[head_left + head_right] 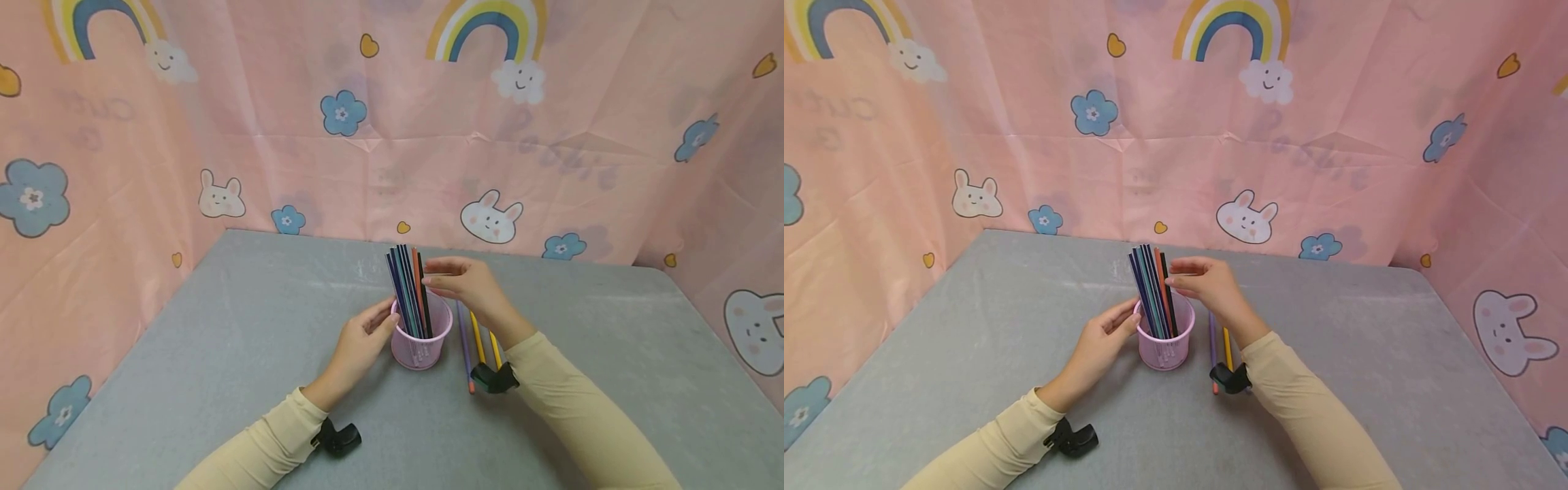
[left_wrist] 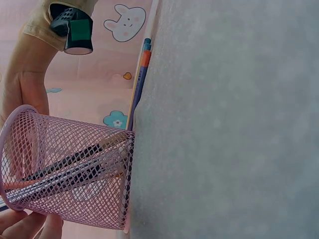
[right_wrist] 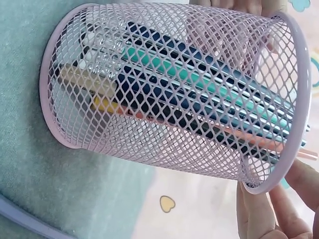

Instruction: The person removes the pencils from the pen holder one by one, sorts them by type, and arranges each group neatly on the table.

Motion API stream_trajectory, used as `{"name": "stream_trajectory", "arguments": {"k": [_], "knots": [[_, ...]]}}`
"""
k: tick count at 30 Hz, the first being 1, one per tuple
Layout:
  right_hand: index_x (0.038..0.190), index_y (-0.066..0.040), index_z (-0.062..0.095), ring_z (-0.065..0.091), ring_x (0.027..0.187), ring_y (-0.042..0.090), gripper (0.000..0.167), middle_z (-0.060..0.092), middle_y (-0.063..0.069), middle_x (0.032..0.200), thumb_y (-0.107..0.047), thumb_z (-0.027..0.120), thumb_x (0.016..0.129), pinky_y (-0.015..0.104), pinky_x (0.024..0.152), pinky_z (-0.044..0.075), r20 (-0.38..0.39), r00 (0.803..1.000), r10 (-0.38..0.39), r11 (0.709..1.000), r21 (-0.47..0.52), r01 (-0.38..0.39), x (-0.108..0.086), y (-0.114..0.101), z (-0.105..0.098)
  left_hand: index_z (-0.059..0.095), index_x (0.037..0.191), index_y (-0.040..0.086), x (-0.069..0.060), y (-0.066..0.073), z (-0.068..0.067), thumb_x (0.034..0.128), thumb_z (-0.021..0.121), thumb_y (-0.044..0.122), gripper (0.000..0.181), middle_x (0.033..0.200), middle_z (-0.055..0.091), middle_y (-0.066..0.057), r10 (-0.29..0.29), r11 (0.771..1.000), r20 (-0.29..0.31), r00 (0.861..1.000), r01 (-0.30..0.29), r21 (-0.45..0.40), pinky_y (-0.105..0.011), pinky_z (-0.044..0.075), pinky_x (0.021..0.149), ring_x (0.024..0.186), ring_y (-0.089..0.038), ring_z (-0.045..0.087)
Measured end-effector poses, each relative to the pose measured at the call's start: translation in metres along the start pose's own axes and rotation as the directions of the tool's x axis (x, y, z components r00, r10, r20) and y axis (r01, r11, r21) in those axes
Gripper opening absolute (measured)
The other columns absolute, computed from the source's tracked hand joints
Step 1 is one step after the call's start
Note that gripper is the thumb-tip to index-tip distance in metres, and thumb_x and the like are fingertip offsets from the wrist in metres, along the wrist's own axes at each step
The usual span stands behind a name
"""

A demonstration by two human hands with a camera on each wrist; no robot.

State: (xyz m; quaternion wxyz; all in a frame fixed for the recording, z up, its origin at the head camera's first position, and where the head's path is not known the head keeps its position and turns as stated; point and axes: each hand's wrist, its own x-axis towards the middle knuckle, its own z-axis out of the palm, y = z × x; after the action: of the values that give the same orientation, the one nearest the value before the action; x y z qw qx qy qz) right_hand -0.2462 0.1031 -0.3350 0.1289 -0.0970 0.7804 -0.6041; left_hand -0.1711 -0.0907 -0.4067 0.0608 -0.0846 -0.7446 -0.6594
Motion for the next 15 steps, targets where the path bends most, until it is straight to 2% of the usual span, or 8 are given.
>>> {"name": "stream_trajectory", "arguments": {"k": [4, 11, 15], "knots": [[0.137, 0.004, 0.054, 0.067, 0.11, 0.015, 0.048, 0.057, 0.022, 0.141, -0.01, 0.068, 0.094, 0.03, 0.098, 0.057, 0.005, 1.0, -0.014, 1.0, 0.012, 0.014, 0.002, -0.0004, 0.0022, 0.056, 0.138, 0.0, -0.0004, 0.0005, -0.0002, 0.1001, 0.06, 0.017, 0.042, 0.138, 0.061, -0.018, 0.0, 1.0, 0.002, 1.0, 0.0, -0.002, -0.036, 0.049, 0.109, 0.128, -0.03, 0.059], [0.138, 0.004, 0.054, 0.068, 0.107, 0.014, 0.049, 0.057, 0.024, 0.139, -0.008, 0.068, 0.093, 0.032, 0.097, 0.057, -0.009, 0.999, -0.033, 0.999, -0.023, 0.033, 0.0049, 0.0004, 0.004, 0.055, 0.139, -0.002, -0.0003, -0.0006, -0.0007, 0.1009, 0.058, 0.016, 0.042, 0.138, 0.06, -0.02, 0.011, 1.0, 0.013, 1.0, -0.011, 0.004, -0.036, 0.049, 0.109, 0.129, -0.031, 0.058], [0.139, 0.003, 0.054, 0.068, 0.101, 0.01, 0.049, 0.059, 0.025, 0.135, -0.008, 0.068, 0.093, 0.031, 0.095, 0.059, -0.026, 0.999, -0.029, 0.999, -0.035, 0.028, 0.005, -0.0003, 0.0052, 0.055, 0.139, -0.002, 0.0003, -0.0013, -0.0004, 0.1008, 0.058, 0.016, 0.042, 0.139, 0.06, -0.02, 0.007, 1.0, 0.014, 1.0, -0.007, 0.001, -0.036, 0.049, 0.109, 0.129, -0.031, 0.058]]}}
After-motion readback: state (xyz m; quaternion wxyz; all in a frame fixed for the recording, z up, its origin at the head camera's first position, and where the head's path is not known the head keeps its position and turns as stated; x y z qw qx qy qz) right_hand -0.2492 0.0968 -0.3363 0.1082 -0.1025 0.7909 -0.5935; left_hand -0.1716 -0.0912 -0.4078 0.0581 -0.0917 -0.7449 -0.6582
